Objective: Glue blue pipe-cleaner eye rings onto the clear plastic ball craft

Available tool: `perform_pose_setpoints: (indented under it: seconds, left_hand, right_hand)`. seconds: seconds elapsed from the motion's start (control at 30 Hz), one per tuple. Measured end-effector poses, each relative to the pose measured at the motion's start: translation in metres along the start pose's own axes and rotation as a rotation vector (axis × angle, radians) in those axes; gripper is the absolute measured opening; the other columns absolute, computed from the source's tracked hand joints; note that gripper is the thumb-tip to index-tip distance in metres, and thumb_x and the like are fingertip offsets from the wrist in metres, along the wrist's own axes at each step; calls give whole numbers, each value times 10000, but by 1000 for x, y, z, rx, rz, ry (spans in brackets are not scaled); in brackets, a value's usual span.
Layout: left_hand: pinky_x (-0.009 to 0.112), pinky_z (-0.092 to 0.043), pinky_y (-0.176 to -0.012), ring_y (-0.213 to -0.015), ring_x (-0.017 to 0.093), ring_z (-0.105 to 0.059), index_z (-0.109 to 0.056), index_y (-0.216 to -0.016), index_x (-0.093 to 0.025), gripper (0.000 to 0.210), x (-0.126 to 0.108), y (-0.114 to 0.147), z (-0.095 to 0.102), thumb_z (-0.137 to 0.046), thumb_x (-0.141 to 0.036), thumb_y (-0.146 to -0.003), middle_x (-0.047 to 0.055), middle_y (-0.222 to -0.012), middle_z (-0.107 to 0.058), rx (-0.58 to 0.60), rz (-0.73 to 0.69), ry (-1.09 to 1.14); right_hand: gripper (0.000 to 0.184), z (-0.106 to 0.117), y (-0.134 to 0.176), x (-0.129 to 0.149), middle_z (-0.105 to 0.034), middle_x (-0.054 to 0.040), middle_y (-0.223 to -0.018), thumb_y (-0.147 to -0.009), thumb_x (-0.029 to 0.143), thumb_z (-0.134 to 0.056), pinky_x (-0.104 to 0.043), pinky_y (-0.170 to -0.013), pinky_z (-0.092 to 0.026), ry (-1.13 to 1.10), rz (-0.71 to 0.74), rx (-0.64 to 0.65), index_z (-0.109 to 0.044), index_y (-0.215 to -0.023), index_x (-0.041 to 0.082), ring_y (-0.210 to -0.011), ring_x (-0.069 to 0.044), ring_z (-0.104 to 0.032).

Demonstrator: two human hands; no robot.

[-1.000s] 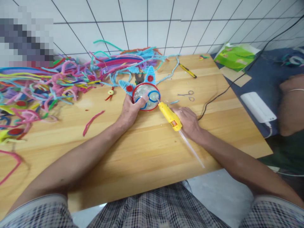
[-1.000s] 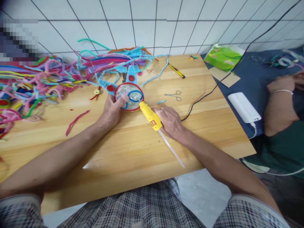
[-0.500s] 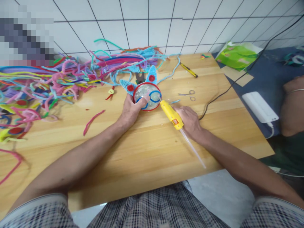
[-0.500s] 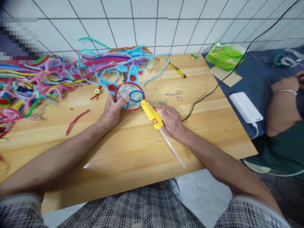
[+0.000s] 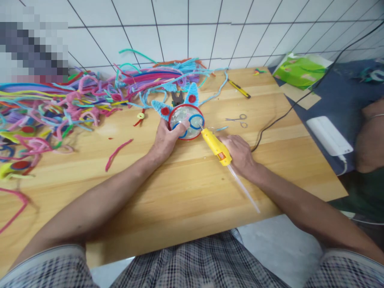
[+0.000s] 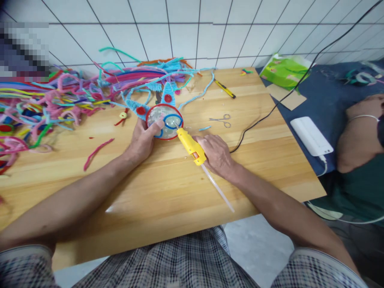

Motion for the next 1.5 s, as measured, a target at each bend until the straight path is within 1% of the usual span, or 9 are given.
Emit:
perform_pose_setpoints:
  seconds: [0.2, 0.37, 0.47, 0.73, 0.9, 1.13, 1.23, 1.4, 1.5]
  left_hand:
    - [489, -708, -1113, -1278, 355, -833, -717, -1271, -248, 669, 1, 0, 1, -922, -729, -853, 112, -1335, -855, 19, -7, -11]
    - [507, -712, -1104, -1272, 375, -837, -720, -1295, -248, 730, 2, -1, 0, -942, -749, -813, 108, -1320, -866, 8, -7, -2]
    - [513, -709, -1103, -1276, 382, -835, -722, -1294, -246, 750, 1, -1, 0, -934, -779, -810, 116, -1323, -864, 2, -8, -2]
    - [515, -707, -1109, -1237, 361, -841, -713, -1255, -265, 683, -2, 1, -1, -968, -696, -790, 89, -1291, -872, 4, 15, 13]
    - [500, -710, -1094, -1245, 352, -842, -699, -1279, -263, 669, -1, 0, -1, -926, -714, -840, 100, -1304, -861, 14, 8, -7]
    - [498, -704, -1108, -1264, 352, -834, -696, -1300, -251, 683, 3, -1, 1, -944, -678, -829, 108, -1326, -855, 1, 19, 13]
    - [498, -708, -1106, -1249, 349, -839, -703, -1322, -246, 703, 3, -1, 1, -963, -656, -814, 101, -1311, -857, 5, 23, 8]
    - [504, -709, -1106, -1228, 355, -843, -718, -1264, -246, 661, -1, -1, -1, -972, -632, -791, 101, -1298, -869, 3, 22, 22]
    - [512, -712, -1096, -1218, 361, -844, -730, -1252, -244, 658, -3, -1, -1, -968, -645, -788, 102, -1280, -874, 2, 21, 15]
  right_hand:
    - [394, -3, 3, -4, -825, -93, -989, -1259, 357, -403, -397, -817, -559, 23, -50, 35, -734, -1389, 188, -884, -266, -759]
    - [423, -5, 5, -5, -825, -102, -982, -1255, 382, -395, -407, -818, -561, 17, -66, 63, -755, -1375, 195, -884, -276, -752]
    - [423, -2, 2, -4, -821, -102, -980, -1260, 399, -398, -406, -807, -561, 9, -58, 39, -733, -1396, 180, -874, -277, -751]
    - [410, -5, 4, -4, -819, -94, -976, -1258, 363, -385, -407, -815, -571, 9, -50, 44, -740, -1382, 200, -880, -273, -758]
    - [381, -2, 2, -1, -810, -80, -933, -1265, 352, -403, -397, -788, -567, 5, -14, 6, -730, -1367, 186, -849, -262, -757]
    - [426, -4, 5, -7, -833, -107, -1006, -1254, 405, -398, -407, -837, -580, 18, -78, 66, -747, -1382, 197, -913, -281, -769]
    - [402, -5, 6, -7, -831, -102, -1000, -1244, 378, -413, -406, -829, -582, 12, -70, 55, -736, -1404, 202, -896, -281, -765]
    - [377, -7, 6, -5, -814, -90, -947, -1245, 358, -430, -412, -813, -579, 0, -55, 49, -743, -1389, 205, -868, -277, -763]
    - [364, -3, 3, -3, -825, -88, -974, -1250, 359, -437, -408, -816, -581, -3, -38, 2, -723, -1411, 199, -873, -271, -765]
Point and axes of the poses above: each hand's wrist, its own y-axis away from the middle knuckle, its own z-axis out of the back of the hand, x = y × z, the point moved 5 cm from there along -y, towards the middle knuckle
